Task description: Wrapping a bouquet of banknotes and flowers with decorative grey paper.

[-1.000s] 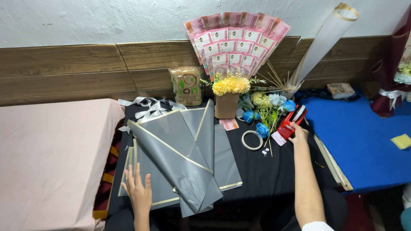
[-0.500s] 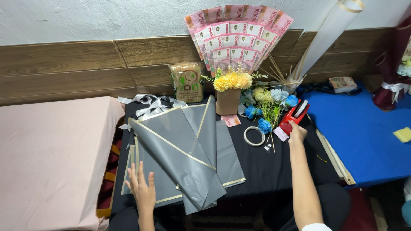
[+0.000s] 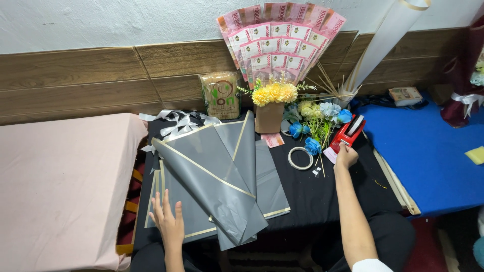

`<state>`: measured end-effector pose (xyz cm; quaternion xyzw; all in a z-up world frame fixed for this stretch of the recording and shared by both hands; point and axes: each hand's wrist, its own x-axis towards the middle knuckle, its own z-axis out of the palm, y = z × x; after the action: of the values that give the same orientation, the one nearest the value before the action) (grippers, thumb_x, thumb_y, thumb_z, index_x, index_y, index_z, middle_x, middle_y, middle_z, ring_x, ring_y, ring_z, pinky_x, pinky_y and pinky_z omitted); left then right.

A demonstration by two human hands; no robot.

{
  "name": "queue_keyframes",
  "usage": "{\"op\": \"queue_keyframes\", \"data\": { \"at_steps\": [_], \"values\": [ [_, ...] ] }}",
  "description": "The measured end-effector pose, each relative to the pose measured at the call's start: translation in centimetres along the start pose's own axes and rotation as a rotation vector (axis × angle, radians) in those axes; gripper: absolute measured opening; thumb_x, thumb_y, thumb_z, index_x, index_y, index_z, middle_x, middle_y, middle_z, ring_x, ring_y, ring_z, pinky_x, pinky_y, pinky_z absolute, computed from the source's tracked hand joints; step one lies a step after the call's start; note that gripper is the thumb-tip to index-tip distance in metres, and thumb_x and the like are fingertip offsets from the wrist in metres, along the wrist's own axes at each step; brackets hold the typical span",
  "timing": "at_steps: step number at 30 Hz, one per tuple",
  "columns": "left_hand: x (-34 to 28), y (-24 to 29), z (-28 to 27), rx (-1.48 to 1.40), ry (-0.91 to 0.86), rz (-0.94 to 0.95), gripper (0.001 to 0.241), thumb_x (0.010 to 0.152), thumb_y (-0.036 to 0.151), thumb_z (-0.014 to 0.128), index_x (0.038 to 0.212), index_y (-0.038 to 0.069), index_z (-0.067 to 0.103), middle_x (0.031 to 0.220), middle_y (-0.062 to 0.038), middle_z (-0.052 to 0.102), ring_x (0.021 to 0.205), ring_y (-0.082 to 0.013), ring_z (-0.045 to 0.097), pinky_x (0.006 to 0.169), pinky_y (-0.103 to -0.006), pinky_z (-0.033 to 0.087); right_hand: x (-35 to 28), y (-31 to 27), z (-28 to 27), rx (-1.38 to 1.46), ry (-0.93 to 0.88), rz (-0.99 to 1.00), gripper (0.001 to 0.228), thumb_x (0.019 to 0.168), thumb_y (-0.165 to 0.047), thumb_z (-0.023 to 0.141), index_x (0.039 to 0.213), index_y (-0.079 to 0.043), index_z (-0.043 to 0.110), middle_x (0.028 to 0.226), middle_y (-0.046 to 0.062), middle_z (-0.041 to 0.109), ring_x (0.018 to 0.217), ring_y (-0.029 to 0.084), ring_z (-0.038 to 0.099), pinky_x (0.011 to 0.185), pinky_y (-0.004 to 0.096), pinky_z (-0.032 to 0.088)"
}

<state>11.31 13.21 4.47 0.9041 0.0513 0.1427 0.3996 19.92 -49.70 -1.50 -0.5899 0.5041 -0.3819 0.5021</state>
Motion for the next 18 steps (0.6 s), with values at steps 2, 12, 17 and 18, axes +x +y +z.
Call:
{"op": "queue_keyframes", "data": {
  "at_steps": [2, 12, 17, 18],
  "values": [
    [0.0, -0.1, 0.0, -0.006, -0.004, -0.006, 0.066, 0.103, 0.056, 0.033, 0.157, 0.021, 0.039, 0.169, -0.011, 0.023, 0.160, -0.0333, 0.010, 0.124, -0.0615, 0.001, 1.3, 2.4, 0.8, -0.095, 0.050, -0.196, 0.022, 0.092, -0.017, 0.074, 0.074, -0.004, 0.071, 0.081, 0.006, 0.065, 0.090, 0.022, 0.055, 0.076, 0.041, 0.048],
    [0.0, -0.9, 0.9, 0.033, 0.052, 0.044, 0.063, 0.102, 0.052, 0.041, 0.156, 0.019, 0.043, 0.168, -0.009, 0.029, 0.158, -0.0334, 0.016, 0.125, -0.0614, 0.004, -3.0, 3.0, -2.8, -0.130, 0.010, -0.676, 0.004, 0.094, -0.010, 0.070, 0.095, -0.008, 0.073, 0.116, 0.014, 0.067, 0.123, 0.027, 0.058, 0.104, 0.041, 0.045],
    [1.7, 1.0, 4.4, 0.105, 0.050, 0.228, 0.045, 0.103, 0.034, 0.050, 0.144, 0.017, 0.056, 0.161, -0.008, 0.042, 0.154, -0.0334, 0.028, 0.124, -0.0593, 0.015, -13.0, 0.8, -1.2, -0.063, -0.530, -0.541, 0.015, 0.092, -0.005, 0.063, 0.102, -0.008, 0.074, 0.104, 0.005, 0.075, 0.100, 0.018, 0.070, 0.095, 0.030, 0.052],
    [2.3, 1.3, 5.5, 0.134, 0.040, 0.335, 0.035, 0.102, 0.024, 0.054, 0.134, 0.017, 0.066, 0.156, -0.007, 0.049, 0.150, -0.0350, 0.036, 0.122, -0.0592, 0.021, -15.0, 0.1, -0.5, -0.032, -0.692, -0.444, 0.012, 0.093, -0.005, 0.064, 0.100, -0.006, 0.074, 0.099, 0.007, 0.076, 0.096, 0.014, 0.072, 0.091, 0.026, 0.055]
  ]
}}
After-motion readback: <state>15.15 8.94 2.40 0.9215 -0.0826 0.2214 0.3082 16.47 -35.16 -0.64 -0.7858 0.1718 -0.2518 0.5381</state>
